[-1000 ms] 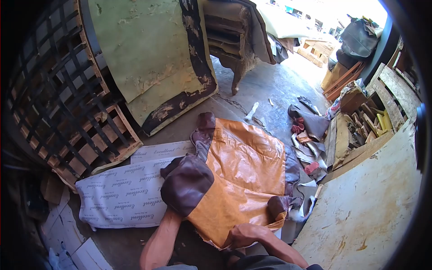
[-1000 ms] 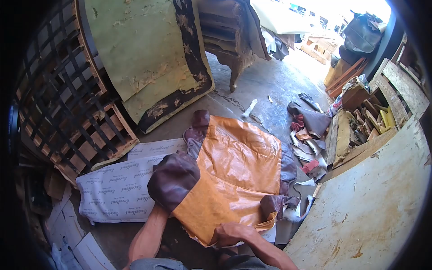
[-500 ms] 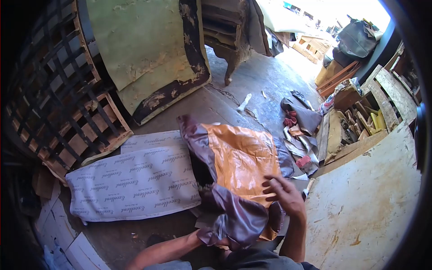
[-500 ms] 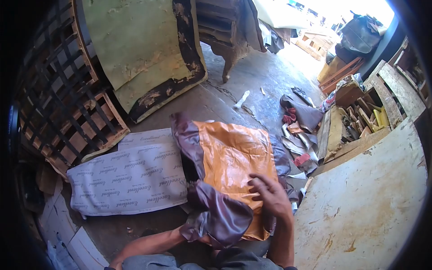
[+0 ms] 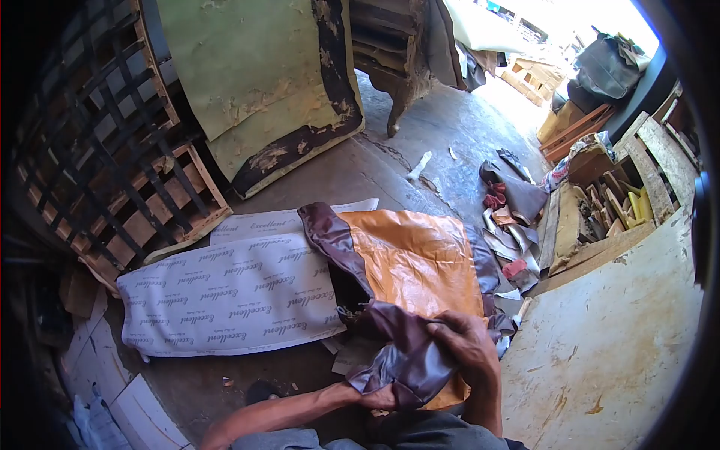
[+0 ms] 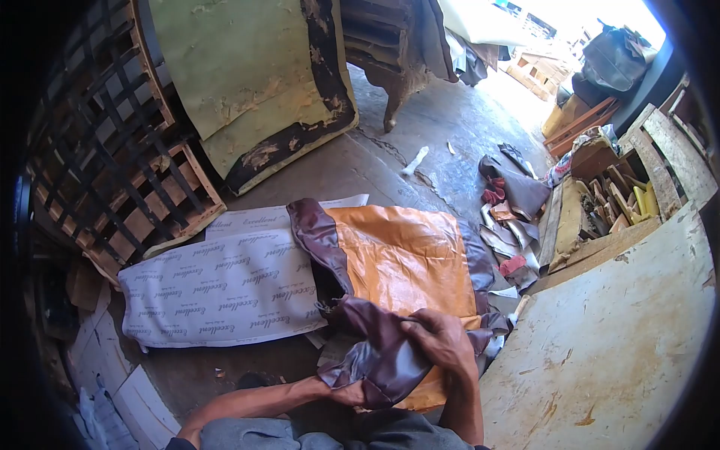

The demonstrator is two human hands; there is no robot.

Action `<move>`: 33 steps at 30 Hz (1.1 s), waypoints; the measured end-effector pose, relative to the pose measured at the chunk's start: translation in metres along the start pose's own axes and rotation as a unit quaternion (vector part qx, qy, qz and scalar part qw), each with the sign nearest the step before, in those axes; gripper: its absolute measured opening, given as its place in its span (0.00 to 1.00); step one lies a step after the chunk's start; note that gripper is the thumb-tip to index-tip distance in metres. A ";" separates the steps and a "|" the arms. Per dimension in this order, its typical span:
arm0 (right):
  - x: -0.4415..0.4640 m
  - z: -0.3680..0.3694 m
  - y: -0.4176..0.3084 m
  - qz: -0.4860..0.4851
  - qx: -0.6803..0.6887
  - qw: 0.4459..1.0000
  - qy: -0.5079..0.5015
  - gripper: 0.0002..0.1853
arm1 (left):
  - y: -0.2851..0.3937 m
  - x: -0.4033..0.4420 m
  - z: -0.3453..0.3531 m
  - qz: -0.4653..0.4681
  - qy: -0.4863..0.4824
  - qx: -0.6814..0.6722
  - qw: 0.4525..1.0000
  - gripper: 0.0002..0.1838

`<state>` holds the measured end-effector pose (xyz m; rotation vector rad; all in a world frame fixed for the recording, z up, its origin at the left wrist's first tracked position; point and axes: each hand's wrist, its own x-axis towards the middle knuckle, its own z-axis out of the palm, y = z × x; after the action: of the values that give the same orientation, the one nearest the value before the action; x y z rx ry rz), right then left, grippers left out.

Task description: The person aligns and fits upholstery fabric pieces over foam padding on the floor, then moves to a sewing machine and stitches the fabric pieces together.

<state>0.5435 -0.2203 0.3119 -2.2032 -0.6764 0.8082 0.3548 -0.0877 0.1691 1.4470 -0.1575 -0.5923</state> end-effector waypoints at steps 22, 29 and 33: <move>-0.001 -0.077 0.059 -0.094 0.246 0.907 0.329 0.11 | 0.055 -0.006 -0.023 -0.008 -0.017 0.059 0.998 0.37; -0.025 -0.181 -0.036 -0.209 0.003 0.901 0.381 0.09 | 0.099 0.010 -0.171 0.143 0.516 0.399 0.745 0.52; -0.039 -0.246 -0.093 -0.250 -0.159 0.853 0.431 0.11 | 0.174 0.023 -0.229 0.167 0.583 0.480 0.634 0.58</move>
<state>0.6699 -0.2904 0.5356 -2.1944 -0.8708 -0.5885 0.5268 0.1052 0.2982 2.4749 0.3612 1.0030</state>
